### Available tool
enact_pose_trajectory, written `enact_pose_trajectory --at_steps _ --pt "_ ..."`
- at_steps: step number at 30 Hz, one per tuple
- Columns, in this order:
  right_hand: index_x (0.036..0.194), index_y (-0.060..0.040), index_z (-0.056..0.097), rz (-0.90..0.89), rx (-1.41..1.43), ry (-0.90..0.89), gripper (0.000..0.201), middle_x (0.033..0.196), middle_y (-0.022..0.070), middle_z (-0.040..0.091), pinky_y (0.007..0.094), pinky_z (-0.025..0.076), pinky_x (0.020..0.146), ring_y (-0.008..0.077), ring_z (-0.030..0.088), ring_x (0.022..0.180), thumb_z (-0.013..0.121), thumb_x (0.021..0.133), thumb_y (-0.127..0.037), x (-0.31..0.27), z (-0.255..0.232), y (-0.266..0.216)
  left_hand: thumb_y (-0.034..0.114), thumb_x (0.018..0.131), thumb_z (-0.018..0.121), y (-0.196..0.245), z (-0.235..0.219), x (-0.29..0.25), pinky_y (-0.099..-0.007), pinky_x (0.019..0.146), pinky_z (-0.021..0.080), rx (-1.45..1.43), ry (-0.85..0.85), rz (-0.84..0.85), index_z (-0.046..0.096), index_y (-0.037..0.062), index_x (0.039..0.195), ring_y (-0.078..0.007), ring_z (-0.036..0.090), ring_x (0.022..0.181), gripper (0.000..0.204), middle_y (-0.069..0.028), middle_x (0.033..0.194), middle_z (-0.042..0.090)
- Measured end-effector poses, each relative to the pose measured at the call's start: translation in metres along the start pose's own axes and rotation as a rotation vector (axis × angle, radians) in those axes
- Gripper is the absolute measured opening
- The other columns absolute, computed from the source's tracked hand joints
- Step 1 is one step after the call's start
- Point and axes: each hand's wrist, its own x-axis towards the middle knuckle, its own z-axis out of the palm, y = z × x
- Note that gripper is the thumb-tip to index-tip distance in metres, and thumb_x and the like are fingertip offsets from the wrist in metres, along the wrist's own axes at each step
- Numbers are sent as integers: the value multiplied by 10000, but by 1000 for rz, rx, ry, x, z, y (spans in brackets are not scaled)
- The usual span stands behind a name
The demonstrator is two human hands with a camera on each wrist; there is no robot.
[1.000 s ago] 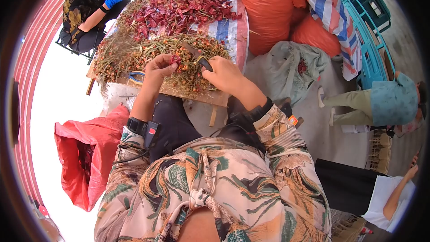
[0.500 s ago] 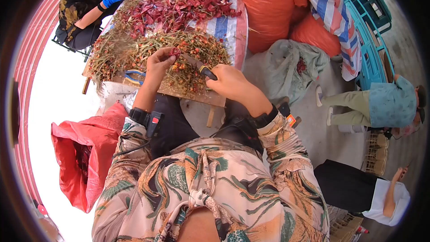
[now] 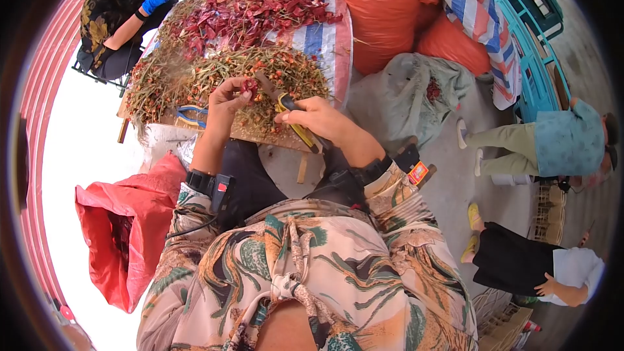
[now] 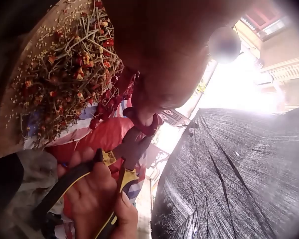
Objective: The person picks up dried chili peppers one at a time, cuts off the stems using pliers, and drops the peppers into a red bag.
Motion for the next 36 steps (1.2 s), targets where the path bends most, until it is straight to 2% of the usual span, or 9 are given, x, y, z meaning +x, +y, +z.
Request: enact_pose_trajectory --at_steps 7,10,13,17,22,26,29,31,36 --pt "1110 1 672 1 23 -82 357 964 26 660 217 397 765 76 532 834 598 891 -271 -5 5 3 6 887 607 11 0 -1 -215 774 459 -111 -69 -89 621 40 1030 -74 589 858 148 6 934 654" --pt "1120 3 668 5 10 -91 366 983 34 663 223 400 776 80 537 852 598 892 -275 -8 6 5 29 907 593 9 0 4 -220 759 460 -203 64 -131 610 45 1034 -80 603 853 129 -12 960 669" --pt "1125 4 667 16 -1 -103 370 988 33 664 229 402 785 86 540 865 593 894 -275 -13 6 3 100 921 600 3 -8 7 -244 790 486 -109 107 -144 615 61 1055 -95 614 887 140 -10 963 668" --pt "1057 42 681 -11 99 -66 326 978 60 687 242 443 802 110 588 887 611 881 -223 -17 7 5 47 888 626 2 -10 4 -238 766 480 -110 48 -74 604 45 1038 -89 611 864 152 -16 972 667" --pt "1056 45 678 10 57 -51 308 972 62 687 239 451 776 106 587 866 601 888 -201 -18 10 1 -36 823 665 11 0 -3 -221 709 467 -63 -26 5 585 27 970 -70 591 819 179 -21 930 655" --pt "1091 -6 686 0 19 -77 343 909 -10 636 210 388 730 65 501 800 587 887 -263 -20 14 0 -44 806 677 13 6 -2 -214 703 471 -18 31 17 588 27 943 -70 591 786 178 -20 893 655" --pt "1087 -10 686 2 38 -62 331 871 -25 618 202 375 704 60 479 771 586 891 -258 -23 17 -1 -39 810 679 11 8 1 -211 708 474 -15 101 1 595 28 945 -71 595 775 172 -15 882 659" --pt "1087 -1 681 13 55 -58 328 868 -20 618 206 388 701 65 498 775 584 894 -248 -24 17 2 -27 827 672 9 5 4 -211 719 472 -25 167 -23 603 28 964 -69 600 793 163 -10 890 662" --pt "1067 29 675 16 107 -68 316 915 22 655 226 428 707 81 552 795 577 898 -219 -27 13 5 -51 816 669 1 -7 10 -224 734 492 46 133 -20 628 -9 1003 -85 614 806 196 -33 905 676"
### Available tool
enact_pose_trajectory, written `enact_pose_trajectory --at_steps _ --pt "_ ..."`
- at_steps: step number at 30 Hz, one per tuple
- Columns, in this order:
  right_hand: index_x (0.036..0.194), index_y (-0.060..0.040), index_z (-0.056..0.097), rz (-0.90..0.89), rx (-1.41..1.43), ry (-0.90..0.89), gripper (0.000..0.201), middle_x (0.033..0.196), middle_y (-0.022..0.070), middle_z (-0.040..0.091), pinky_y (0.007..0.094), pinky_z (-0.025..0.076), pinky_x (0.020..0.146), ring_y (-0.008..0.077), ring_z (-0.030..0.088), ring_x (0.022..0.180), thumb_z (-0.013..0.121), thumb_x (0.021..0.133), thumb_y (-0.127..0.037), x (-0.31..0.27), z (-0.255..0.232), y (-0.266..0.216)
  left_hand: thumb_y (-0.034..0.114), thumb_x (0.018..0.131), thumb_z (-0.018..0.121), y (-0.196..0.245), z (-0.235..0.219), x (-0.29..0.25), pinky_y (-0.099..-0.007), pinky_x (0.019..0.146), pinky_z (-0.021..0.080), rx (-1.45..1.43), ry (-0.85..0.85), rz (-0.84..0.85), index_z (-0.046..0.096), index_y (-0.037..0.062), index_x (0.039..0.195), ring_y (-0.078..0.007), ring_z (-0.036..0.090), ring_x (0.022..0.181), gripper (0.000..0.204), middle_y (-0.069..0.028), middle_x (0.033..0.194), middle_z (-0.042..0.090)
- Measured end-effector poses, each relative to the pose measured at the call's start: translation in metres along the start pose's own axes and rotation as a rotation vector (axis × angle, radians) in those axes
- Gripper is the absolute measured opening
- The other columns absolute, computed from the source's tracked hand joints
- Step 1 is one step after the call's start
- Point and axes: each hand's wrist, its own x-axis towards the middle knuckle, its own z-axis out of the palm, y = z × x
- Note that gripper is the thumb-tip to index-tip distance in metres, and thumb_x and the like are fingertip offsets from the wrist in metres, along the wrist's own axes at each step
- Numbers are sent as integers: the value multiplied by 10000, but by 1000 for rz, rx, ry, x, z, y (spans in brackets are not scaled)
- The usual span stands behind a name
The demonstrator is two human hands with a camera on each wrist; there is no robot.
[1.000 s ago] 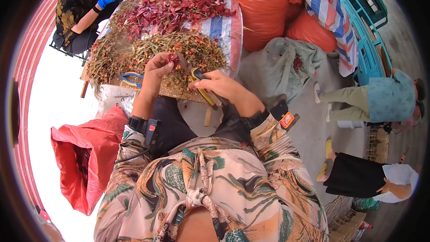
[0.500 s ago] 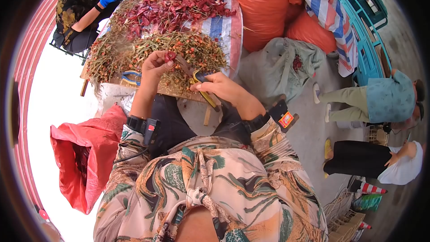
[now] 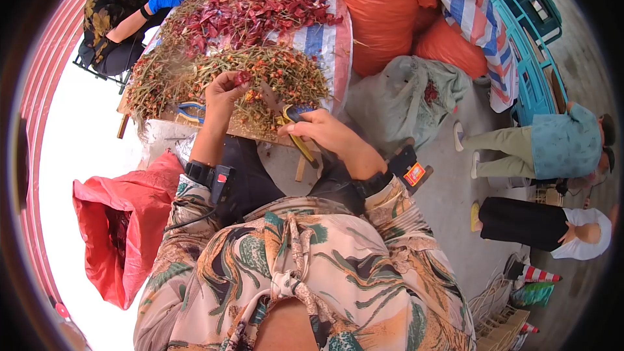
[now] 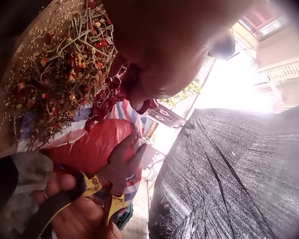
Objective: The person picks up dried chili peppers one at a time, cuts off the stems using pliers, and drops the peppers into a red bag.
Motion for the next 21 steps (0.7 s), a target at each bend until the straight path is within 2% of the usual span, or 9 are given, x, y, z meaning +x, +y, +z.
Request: enact_pose_trajectory --at_steps 2,8,10,14,17,20,21 --pt "1026 30 692 -7 34 24 287 952 48 685 223 419 695 82 552 791 574 888 -192 0 -1 1 -41 821 670 0 -3 -1 -225 739 493 28 -24 3 636 -13 1044 -86 615 813 227 -32 912 677" --pt "1015 7 701 -89 -35 17 271 940 19 688 208 403 687 67 540 789 570 883 -191 -1 0 -11 32 867 650 3 -6 -9 -232 766 492 128 -114 31 628 -22 1130 -88 610 861 270 -25 959 667" --pt "1022 1 701 -109 -36 88 269 931 20 691 213 407 681 64 544 790 580 883 -194 3 2 -9 59 887 636 8 -5 -15 -238 776 491 129 -149 51 621 -31 1139 -90 606 883 268 -32 981 662" --pt "988 -11 706 -137 -71 294 249 858 -2 672 225 413 658 59 542 756 627 879 -221 8 14 -18 66 907 613 25 5 -32 -245 792 488 -3 -250 -36 540 -43 1234 -103 603 891 352 -60 998 656" --pt "925 -13 702 -170 25 370 235 797 -21 628 233 413 638 58 526 709 678 863 -239 23 14 -10 55 912 602 37 16 -46 -256 803 490 -59 -270 -54 487 -40 1254 -120 606 884 373 -74 984 650" --pt "1023 25 686 -167 44 371 277 932 32 673 228 433 763 66 572 834 675 880 -212 33 15 -13 41 912 597 38 18 -54 -264 797 494 -28 -288 -66 481 -25 1201 -128 604 888 318 -80 975 643" --pt "985 17 689 -161 59 370 247 889 13 655 223 426 757 64 563 815 681 874 -204 31 20 -20 37 911 596 41 19 -56 -263 787 494 2 -297 -73 487 -22 1172 -127 601 886 289 -79 972 641"
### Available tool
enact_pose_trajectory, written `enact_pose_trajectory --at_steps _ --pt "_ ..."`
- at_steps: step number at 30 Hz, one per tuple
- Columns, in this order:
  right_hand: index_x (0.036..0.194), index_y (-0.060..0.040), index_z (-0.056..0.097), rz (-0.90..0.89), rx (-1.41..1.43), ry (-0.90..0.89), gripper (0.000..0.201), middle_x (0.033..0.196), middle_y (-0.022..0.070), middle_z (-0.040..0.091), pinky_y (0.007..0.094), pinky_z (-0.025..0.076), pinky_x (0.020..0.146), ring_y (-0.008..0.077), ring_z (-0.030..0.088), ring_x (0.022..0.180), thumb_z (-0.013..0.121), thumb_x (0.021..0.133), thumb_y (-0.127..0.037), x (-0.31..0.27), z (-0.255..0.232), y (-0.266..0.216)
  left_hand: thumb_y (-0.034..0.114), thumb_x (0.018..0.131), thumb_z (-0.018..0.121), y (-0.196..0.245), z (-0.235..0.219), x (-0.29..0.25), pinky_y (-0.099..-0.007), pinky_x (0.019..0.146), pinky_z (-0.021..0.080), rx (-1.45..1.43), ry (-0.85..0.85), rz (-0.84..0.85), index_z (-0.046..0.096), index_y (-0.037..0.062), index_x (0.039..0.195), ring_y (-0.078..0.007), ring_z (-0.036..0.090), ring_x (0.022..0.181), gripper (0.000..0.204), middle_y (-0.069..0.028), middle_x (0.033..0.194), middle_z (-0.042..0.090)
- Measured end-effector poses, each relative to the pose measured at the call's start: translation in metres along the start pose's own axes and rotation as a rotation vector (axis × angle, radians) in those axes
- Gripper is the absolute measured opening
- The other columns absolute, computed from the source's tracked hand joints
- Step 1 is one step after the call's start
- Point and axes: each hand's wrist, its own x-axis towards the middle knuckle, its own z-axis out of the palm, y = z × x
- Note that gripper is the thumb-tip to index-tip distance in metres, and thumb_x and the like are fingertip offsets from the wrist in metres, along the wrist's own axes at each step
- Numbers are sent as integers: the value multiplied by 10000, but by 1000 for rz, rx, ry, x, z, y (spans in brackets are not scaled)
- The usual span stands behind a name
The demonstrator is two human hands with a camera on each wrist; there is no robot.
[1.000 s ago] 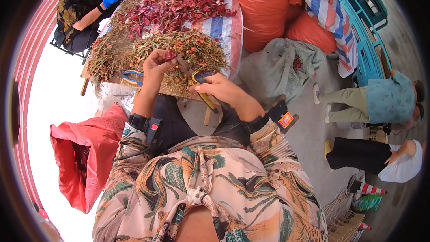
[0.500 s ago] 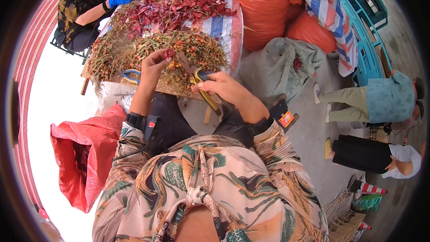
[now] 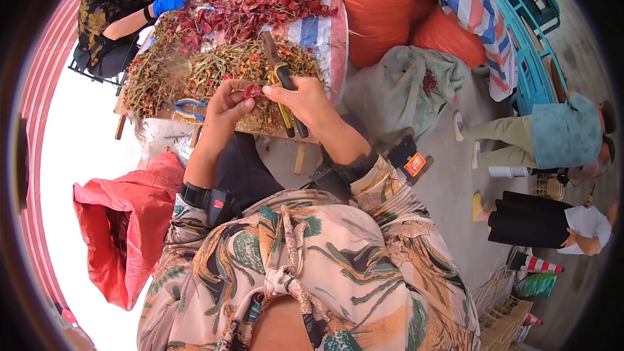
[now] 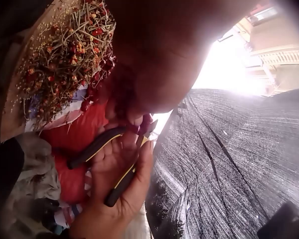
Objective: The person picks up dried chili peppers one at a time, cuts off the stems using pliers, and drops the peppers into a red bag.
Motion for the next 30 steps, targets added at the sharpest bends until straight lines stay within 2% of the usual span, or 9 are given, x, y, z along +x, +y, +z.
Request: enact_pose_trajectory --at_steps 3,4,10,13,16,19,22,28,30 --pt "946 5 690 -21 69 -58 222 862 9 642 221 427 749 65 565 810 690 866 -202 2 5 1 28 909 596 9 10 -6 -253 756 487 32 2 11 498 -12 1127 -114 588 871 243 -79 963 637" --pt "855 16 692 -38 80 -13 180 776 7 635 227 438 632 67 558 699 718 829 -160 -1 11 -4 25 908 595 10 12 -8 -248 745 484 34 6 23 500 -9 1119 -109 583 864 234 -79 959 637" --pt "883 15 667 19 249 39 135 811 33 642 233 446 641 92 579 720 698 817 -98 -5 15 4 14 846 662 1 15 -12 -291 769 492 159 110 121 561 19 1139 -133 597 909 310 -65 979 642" --pt "890 -15 651 38 366 104 111 823 33 634 241 458 661 93 580 717 696 827 -94 -4 15 9 18 754 735 23 31 -19 -340 807 491 649 345 493 600 37 1126 -221 614 950 397 -88 1002 649" --pt "876 -12 643 46 378 151 105 816 35 627 252 460 652 97 572 712 693 823 -88 -7 17 6 5 717 754 27 29 -20 -326 883 466 873 263 596 617 13 1115 -234 596 1023 421 -116 1039 640" --pt "891 -8 646 21 325 125 111 821 42 632 263 467 662 103 576 727 687 824 -86 -10 16 4 48 693 774 20 31 -18 -363 817 483 812 299 561 644 33 1034 -297 609 956 365 -128 1003 646" --pt "905 4 650 -18 378 86 127 843 53 655 259 470 679 109 602 737 691 803 -60 -13 16 6 39 705 765 14 33 -19 -359 800 485 769 317 504 649 26 1003 -288 615 918 321 -131 975 648" --pt "891 -3 644 -62 498 35 77 906 66 662 267 487 731 125 620 798 662 819 -19 -14 18 11 4 750 739 5 33 -19 -284 747 485 516 238 356 639 10 972 -169 619 825 243 -77 899 644" --pt "890 1 641 -85 502 19 68 951 71 655 269 492 753 130 620 824 657 824 -10 -15 20 11 -13 768 729 -3 30 -20 -264 756 486 162 185 214 631 11 976 -130 610 834 232 -48 906 644"
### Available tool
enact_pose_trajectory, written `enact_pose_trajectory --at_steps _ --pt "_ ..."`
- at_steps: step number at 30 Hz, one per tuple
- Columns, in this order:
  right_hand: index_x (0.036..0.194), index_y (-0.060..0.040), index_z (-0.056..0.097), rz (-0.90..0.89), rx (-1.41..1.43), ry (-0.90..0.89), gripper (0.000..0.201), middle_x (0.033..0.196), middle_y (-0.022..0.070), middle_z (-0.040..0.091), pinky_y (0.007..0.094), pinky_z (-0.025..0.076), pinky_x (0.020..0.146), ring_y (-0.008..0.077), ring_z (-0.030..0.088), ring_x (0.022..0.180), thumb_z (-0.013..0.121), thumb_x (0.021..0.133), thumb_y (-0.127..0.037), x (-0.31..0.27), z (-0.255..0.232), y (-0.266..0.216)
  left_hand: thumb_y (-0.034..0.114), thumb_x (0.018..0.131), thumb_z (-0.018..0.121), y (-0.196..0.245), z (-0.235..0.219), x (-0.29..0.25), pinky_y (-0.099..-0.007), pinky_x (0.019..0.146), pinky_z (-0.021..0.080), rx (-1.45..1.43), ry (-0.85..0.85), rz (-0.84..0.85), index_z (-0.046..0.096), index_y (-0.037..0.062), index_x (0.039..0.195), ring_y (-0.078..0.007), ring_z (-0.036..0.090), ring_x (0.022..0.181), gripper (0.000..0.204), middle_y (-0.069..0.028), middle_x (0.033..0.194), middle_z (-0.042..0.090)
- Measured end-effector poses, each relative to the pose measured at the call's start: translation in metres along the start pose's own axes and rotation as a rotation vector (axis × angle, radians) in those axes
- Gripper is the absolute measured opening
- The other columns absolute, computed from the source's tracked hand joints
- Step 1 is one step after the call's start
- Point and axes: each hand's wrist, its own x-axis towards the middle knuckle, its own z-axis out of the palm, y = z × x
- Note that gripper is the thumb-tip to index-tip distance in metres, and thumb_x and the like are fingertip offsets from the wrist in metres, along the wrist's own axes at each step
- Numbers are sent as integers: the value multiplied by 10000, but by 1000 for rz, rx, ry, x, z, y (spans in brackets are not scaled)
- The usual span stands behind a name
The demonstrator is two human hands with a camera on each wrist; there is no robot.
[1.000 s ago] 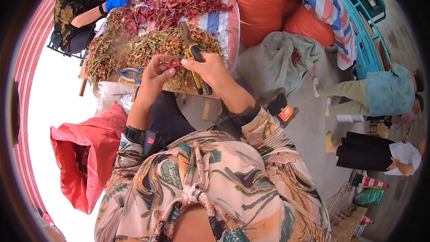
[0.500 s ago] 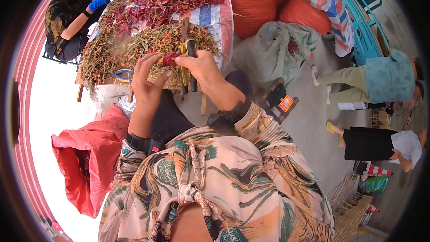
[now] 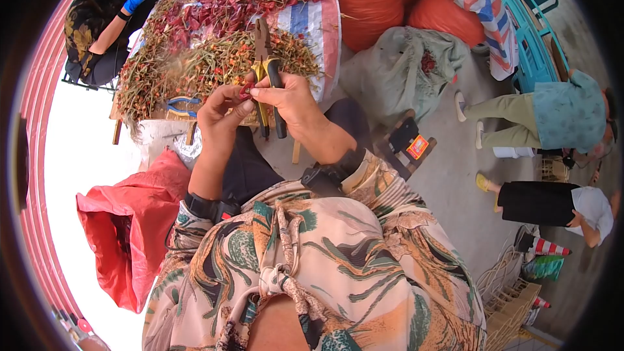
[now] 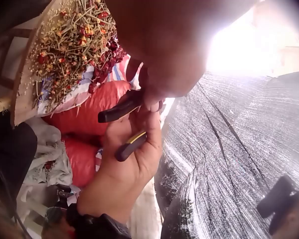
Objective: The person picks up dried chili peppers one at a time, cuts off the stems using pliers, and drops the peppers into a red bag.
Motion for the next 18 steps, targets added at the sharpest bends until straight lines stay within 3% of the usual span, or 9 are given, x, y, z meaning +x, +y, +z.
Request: enact_pose_trajectory --at_steps 4,7,10,13,16,18 --pt "898 12 637 5 8 -33 70 1044 76 636 270 496 794 133 612 880 656 832 -4 -3 2 -1 -44 788 711 6 0 -1 -249 784 492 -366 -29 -171 616 16 986 -99 601 851 228 -12 923 647" --pt "900 23 635 -3 -35 -11 73 1049 72 638 260 494 798 125 609 890 654 835 -6 -1 -1 3 -45 789 705 3 -4 -1 -272 814 492 -352 -48 -198 620 22 1024 -126 607 896 259 -30 978 645" --pt "896 28 630 -146 -157 27 73 971 59 654 250 485 784 105 604 859 654 839 -11 0 -1 7 -25 792 705 17 -1 -2 -285 830 483 -198 1 -168 621 22 1091 -143 595 910 315 -40 1004 625" --pt "888 28 625 -150 -438 36 70 968 63 655 247 477 781 96 595 857 653 841 -15 -3 -2 1 0 787 712 19 -3 3 -290 829 474 132 -40 117 625 25 1124 -157 580 903 349 -44 998 598" --pt "890 31 622 -99 -499 -17 79 1019 81 648 251 474 784 95 584 875 655 842 -23 -5 -4 3 18 779 721 21 -9 5 -279 804 470 319 -123 193 634 26 1129 -145 570 871 361 -40 953 580" --pt "886 33 619 -137 -321 -53 80 1035 88 646 253 475 785 94 582 876 654 843 -26 -6 -1 4 22 781 724 18 -12 3 -273 795 470 224 -118 124 642 25 1116 -133 571 872 345 -40 954 581"
